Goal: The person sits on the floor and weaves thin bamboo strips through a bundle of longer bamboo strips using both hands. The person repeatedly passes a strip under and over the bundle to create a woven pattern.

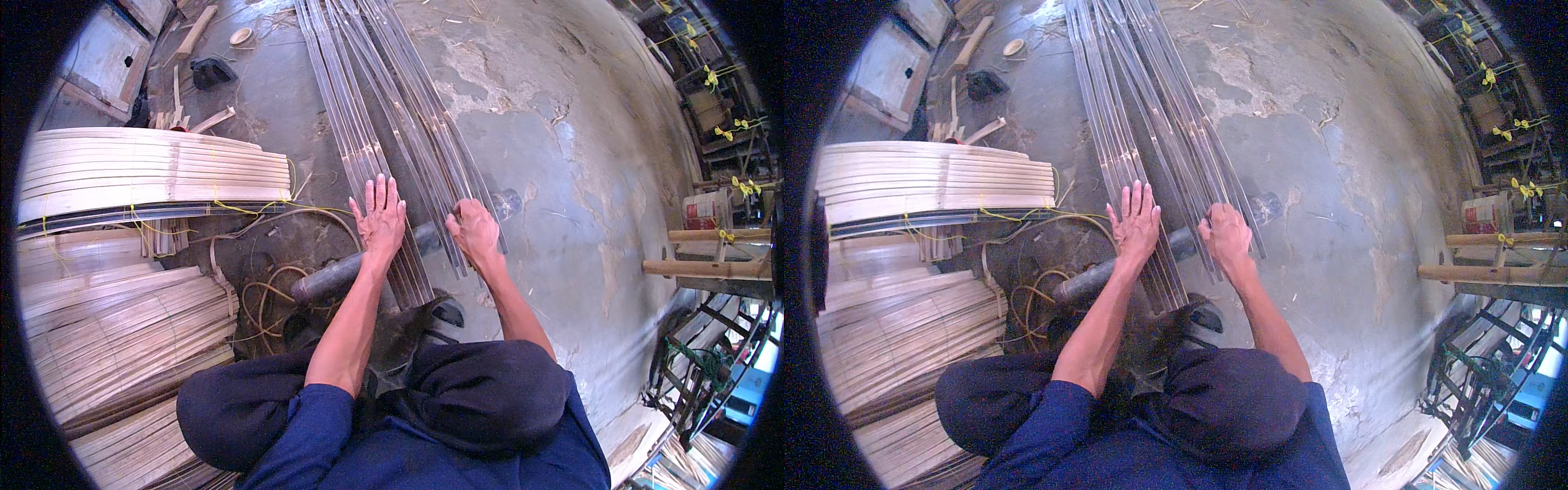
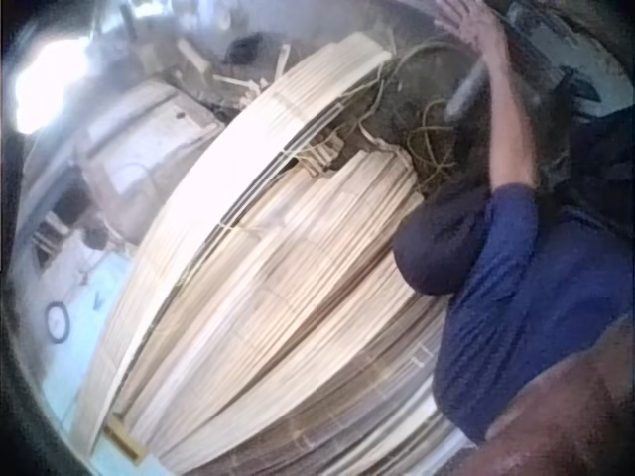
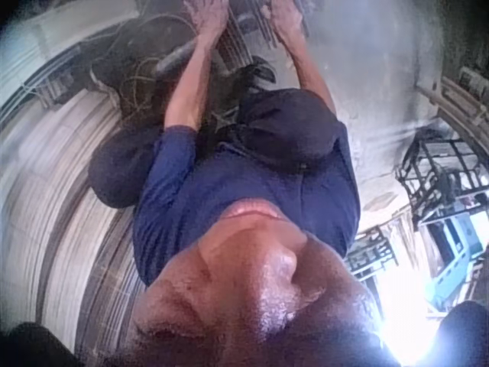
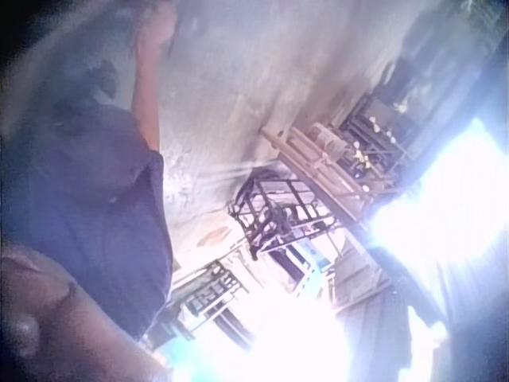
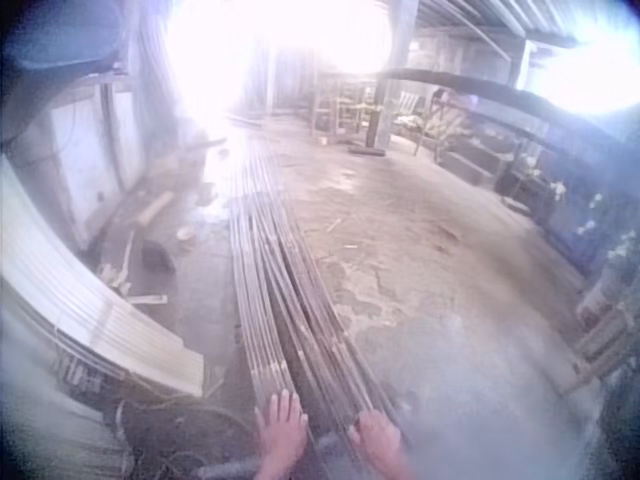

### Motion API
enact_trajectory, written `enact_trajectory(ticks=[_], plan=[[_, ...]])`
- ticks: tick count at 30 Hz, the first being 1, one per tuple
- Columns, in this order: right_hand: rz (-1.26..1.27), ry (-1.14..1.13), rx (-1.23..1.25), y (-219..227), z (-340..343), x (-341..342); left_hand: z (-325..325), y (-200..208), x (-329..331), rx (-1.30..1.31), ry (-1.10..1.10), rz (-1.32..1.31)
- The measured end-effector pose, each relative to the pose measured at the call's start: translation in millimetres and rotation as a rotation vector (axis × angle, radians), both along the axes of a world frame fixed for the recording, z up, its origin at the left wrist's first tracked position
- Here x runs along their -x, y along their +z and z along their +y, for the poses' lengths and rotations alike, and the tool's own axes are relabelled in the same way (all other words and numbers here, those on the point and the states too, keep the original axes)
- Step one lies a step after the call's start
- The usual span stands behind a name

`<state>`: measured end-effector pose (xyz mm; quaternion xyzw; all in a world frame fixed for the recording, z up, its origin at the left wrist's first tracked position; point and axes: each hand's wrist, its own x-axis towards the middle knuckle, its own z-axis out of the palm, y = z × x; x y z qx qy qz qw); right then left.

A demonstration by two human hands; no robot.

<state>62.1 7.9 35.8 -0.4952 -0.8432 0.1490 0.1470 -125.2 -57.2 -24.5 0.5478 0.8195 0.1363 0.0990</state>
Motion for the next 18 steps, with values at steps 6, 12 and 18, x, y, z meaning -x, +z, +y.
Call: enact_trajectory(ticks=[6,12,18], plan=[[0.009,0.034,0.090,2,-19,15,-2,-3,1,-0.004,0.012,-0.001],[0.108,0.037,0.041,-12,-8,10,-1,-5,1,-0.035,0.012,0.003],[-0.007,0.072,0.037,-16,6,5,0,-6,0,-0.056,0.026,-0.026]])
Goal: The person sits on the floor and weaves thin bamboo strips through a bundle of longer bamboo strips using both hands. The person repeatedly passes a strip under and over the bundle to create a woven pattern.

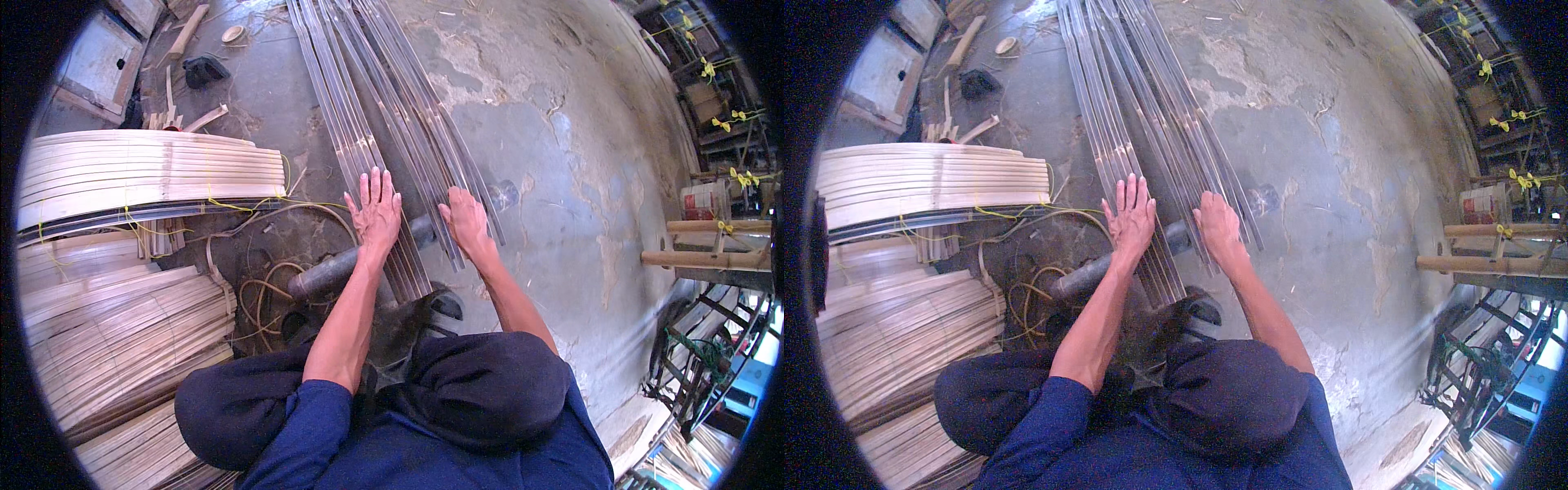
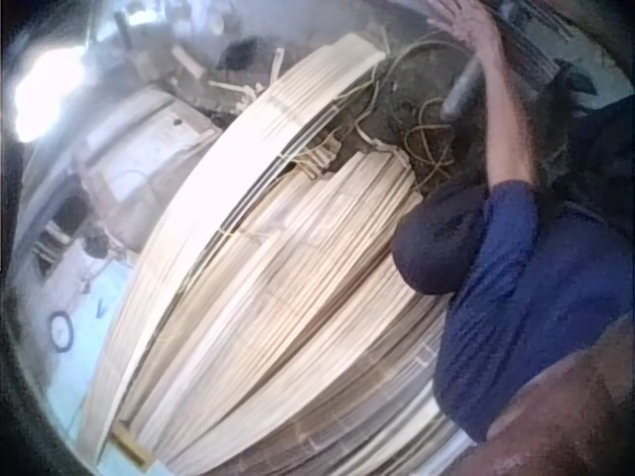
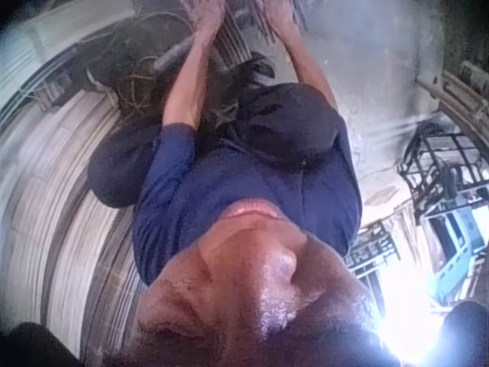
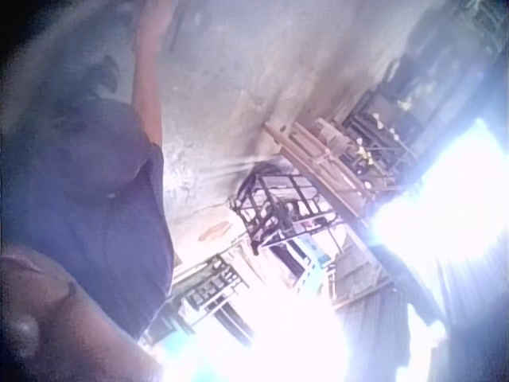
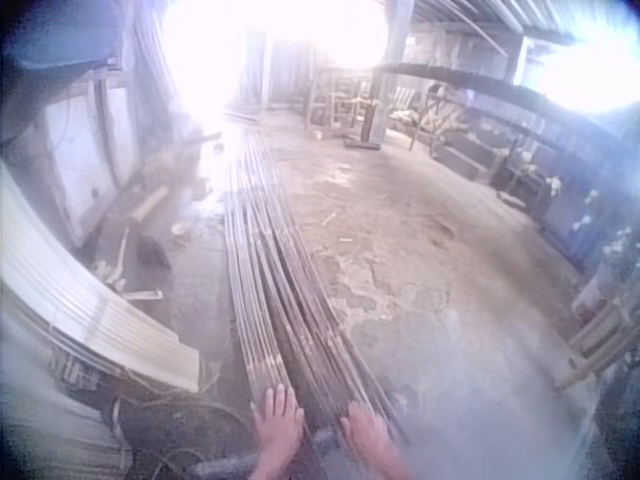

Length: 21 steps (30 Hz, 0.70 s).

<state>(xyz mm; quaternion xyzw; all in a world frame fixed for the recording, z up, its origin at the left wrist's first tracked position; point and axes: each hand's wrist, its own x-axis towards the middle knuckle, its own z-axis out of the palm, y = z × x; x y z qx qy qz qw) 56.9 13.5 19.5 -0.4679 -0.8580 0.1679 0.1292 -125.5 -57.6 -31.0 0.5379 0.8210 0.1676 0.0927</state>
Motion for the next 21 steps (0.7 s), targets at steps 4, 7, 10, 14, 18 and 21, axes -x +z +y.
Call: enact_trajectory(ticks=[4,7,10,14,18,21], plan=[[-0.088,-0.085,0.072,1,7,4,0,1,1,0.012,-0.001,0.005],[-0.028,-0.102,0.102,-2,10,3,1,5,-1,0.027,-0.011,0.005],[0.175,-0.078,0.152,11,13,2,-1,5,-1,0.044,-0.011,0.025],[0.168,-0.037,0.238,11,3,12,0,5,0,0.063,-0.003,0.014],[0.107,0.012,0.101,1,-4,8,1,4,-2,0.029,-0.003,0.013],[0.078,0.050,0.087,9,-11,10,1,1,0,0.031,0.004,0.008]])
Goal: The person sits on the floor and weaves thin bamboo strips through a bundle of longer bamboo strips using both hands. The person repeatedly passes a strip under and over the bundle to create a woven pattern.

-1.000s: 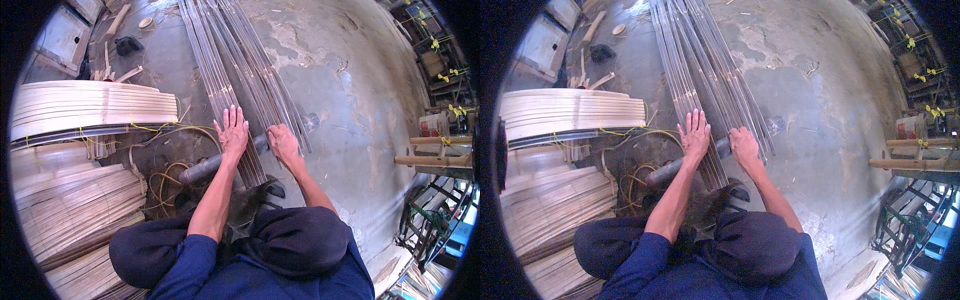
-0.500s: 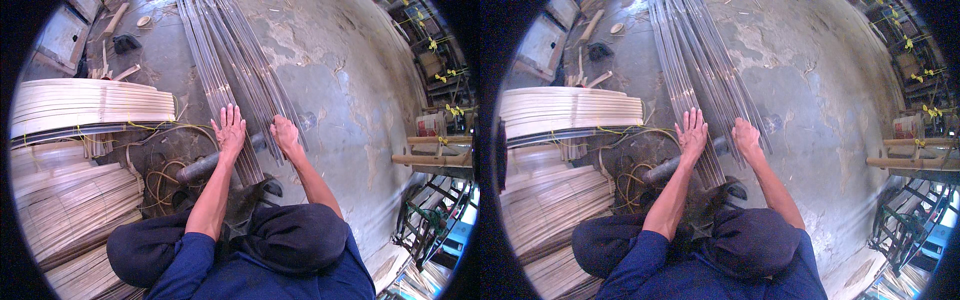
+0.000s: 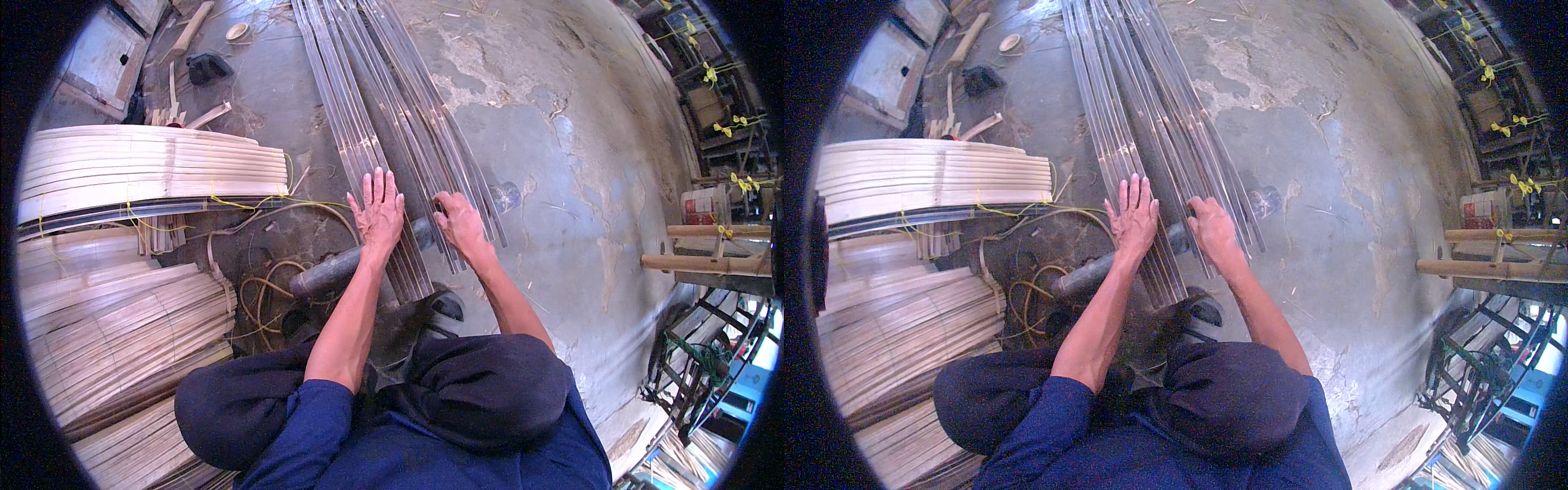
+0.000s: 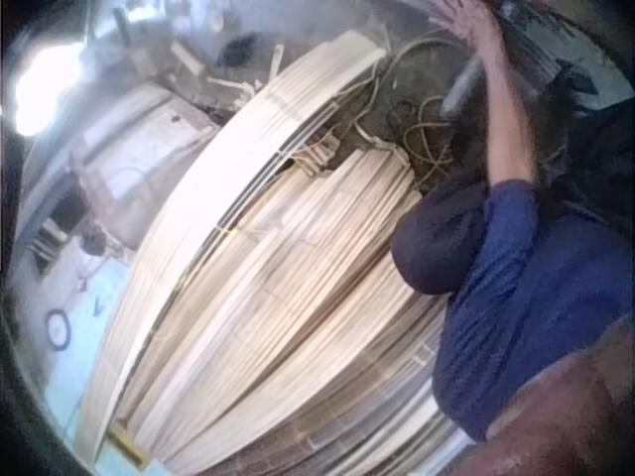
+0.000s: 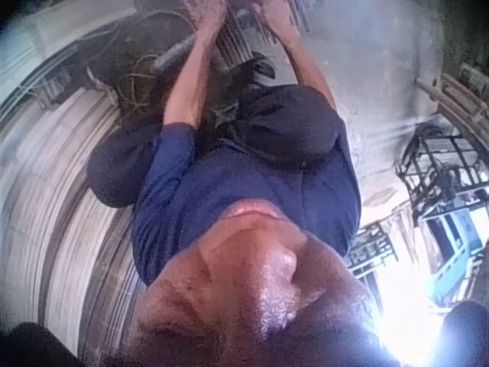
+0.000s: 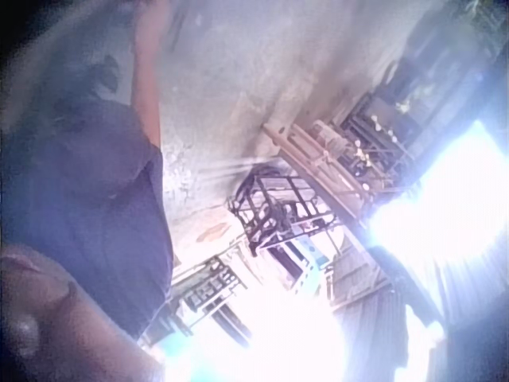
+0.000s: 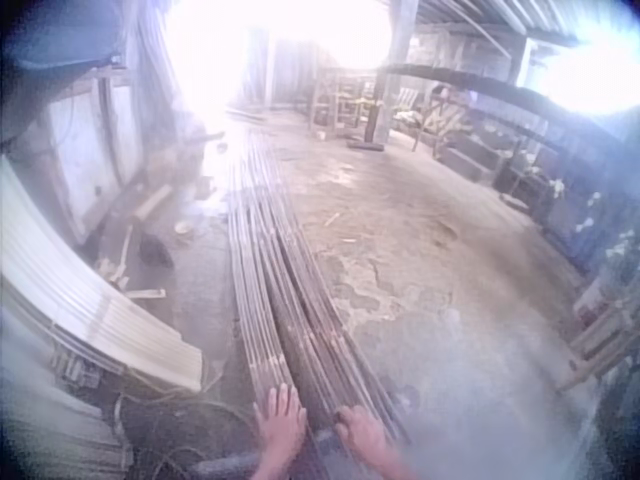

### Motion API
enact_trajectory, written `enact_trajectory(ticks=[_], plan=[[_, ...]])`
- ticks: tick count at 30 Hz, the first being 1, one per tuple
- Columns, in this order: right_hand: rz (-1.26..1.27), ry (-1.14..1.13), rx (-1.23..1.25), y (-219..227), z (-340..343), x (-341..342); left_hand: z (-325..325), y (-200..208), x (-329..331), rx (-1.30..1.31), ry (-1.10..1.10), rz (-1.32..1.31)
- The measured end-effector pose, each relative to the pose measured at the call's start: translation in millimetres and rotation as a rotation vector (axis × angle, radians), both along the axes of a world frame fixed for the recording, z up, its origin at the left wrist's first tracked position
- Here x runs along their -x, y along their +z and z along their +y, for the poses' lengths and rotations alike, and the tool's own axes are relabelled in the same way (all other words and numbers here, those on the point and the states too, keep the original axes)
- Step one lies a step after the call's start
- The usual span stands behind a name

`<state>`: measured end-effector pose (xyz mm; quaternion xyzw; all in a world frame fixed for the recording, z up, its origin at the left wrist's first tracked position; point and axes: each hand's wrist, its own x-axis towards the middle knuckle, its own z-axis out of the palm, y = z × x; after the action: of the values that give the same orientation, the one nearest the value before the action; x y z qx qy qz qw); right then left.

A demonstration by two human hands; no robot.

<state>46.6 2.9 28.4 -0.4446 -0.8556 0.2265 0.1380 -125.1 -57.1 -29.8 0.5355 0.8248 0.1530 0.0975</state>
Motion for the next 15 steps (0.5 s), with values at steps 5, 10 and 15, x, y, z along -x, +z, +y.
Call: enact_trajectory(ticks=[5,10,15], plan=[[-0.073,-0.025,-0.042,-7,4,1,2,5,-2,0.024,-0.010,-0.005],[-0.052,-0.124,0.088,13,4,-4,-9,-2,-4,-0.025,-0.022,0.042],[0.238,-0.305,0.158,63,-17,12,-11,-7,-3,-0.019,-0.014,0.057]])
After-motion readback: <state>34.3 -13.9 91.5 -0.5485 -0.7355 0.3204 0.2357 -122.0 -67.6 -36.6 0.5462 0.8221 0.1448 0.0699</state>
